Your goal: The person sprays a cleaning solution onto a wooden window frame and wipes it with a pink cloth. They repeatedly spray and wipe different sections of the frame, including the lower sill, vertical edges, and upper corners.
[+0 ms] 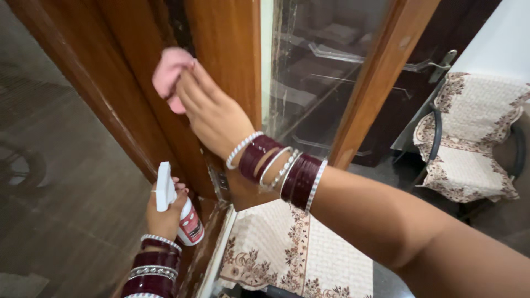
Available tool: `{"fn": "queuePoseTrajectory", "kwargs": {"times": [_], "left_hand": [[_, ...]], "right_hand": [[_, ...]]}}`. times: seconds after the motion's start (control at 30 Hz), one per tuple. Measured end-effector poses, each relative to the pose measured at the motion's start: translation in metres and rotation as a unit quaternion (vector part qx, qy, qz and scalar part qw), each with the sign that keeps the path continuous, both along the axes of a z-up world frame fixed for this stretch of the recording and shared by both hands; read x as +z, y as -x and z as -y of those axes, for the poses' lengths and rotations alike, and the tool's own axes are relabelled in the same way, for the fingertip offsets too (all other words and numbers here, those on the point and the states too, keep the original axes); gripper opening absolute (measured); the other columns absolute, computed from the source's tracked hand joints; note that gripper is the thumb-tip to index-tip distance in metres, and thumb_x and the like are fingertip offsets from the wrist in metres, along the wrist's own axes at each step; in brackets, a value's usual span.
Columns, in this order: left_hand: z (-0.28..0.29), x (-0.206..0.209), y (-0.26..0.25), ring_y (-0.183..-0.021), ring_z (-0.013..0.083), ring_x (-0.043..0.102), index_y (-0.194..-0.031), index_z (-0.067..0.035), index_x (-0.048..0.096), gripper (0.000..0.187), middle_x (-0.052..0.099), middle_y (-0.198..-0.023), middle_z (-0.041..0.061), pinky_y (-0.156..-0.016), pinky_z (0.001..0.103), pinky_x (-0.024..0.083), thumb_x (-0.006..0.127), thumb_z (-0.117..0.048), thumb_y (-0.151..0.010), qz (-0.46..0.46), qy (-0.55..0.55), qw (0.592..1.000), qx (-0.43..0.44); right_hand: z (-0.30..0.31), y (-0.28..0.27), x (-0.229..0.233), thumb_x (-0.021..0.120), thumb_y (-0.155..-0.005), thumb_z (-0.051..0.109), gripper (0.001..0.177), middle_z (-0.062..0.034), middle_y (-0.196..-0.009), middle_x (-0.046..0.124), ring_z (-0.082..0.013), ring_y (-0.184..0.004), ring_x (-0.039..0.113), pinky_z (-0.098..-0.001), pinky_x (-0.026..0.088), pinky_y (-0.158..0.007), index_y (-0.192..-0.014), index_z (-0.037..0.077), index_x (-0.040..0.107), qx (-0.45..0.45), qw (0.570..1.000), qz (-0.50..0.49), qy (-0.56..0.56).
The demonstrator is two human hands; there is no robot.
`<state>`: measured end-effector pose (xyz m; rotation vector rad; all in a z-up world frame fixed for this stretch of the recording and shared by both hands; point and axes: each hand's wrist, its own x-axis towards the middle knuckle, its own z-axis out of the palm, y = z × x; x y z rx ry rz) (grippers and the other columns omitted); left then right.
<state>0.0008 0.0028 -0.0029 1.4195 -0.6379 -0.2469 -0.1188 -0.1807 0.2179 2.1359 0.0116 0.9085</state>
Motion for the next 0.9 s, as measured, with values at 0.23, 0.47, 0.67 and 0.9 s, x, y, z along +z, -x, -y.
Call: {"fn": "queuePoseTrajectory", "kwargs": {"times": [0.23, 0.47, 0.67, 0.9], "left_hand": [[0.002, -0.001, -0.001, -0.097, 0.0167, 0.069, -0.128, -0.002, 0.057, 0.044, 0.07, -0.106, 0.008, -0.09, 0.032, 0.056, 0.069, 0.003, -0.086, -0.012, 0.005, 1.0, -0.001], [-0.001, 0.0, -0.001, -0.097, 0.0154, 0.069, -0.126, -0.003, 0.058, 0.04, 0.071, -0.105, 0.007, -0.088, 0.031, 0.056, 0.07, 0.001, -0.088, -0.02, -0.006, 1.0, 0.009], [-0.002, 0.015, 0.011, -0.097, 0.014, 0.067, -0.126, -0.003, 0.062, 0.038, 0.07, -0.107, 0.008, -0.089, 0.032, 0.054, 0.073, -0.002, -0.09, 0.038, -0.022, 0.998, 0.05], [-0.003, 0.032, 0.037, -0.093, 0.0185, 0.073, -0.128, -0.006, 0.066, 0.044, 0.074, -0.111, 0.006, -0.087, 0.033, 0.057, 0.074, -0.006, -0.085, 0.119, -0.048, 0.971, 0.201]], "right_hand": [[-0.022, 0.007, -0.09, 0.057, -0.082, 0.037, 0.036, -0.0165, -0.124, 0.064, -0.0372, -0.125, 0.049, -0.055, 0.038, -0.108, -0.089, 0.012, 0.083, 0.018, 0.976, -0.217, 0.007], [-0.018, -0.006, -0.078, 0.058, -0.089, 0.031, 0.031, -0.0099, -0.12, 0.068, -0.0318, -0.124, 0.054, -0.0477, 0.04, -0.109, -0.099, 0.014, 0.082, 0.009, 0.964, -0.267, -0.011], [0.008, -0.014, 0.051, 0.064, -0.098, 0.028, 0.025, -0.0102, -0.119, 0.069, -0.0318, -0.129, 0.054, -0.0514, 0.035, -0.121, -0.1, 0.008, 0.079, 0.052, 0.996, -0.038, -0.062], [-0.011, -0.005, -0.022, 0.062, -0.081, 0.031, 0.029, -0.0075, -0.112, 0.068, -0.0298, -0.117, 0.054, -0.0479, 0.038, -0.107, -0.091, 0.011, 0.081, 0.005, 0.993, -0.121, -0.009]]}}
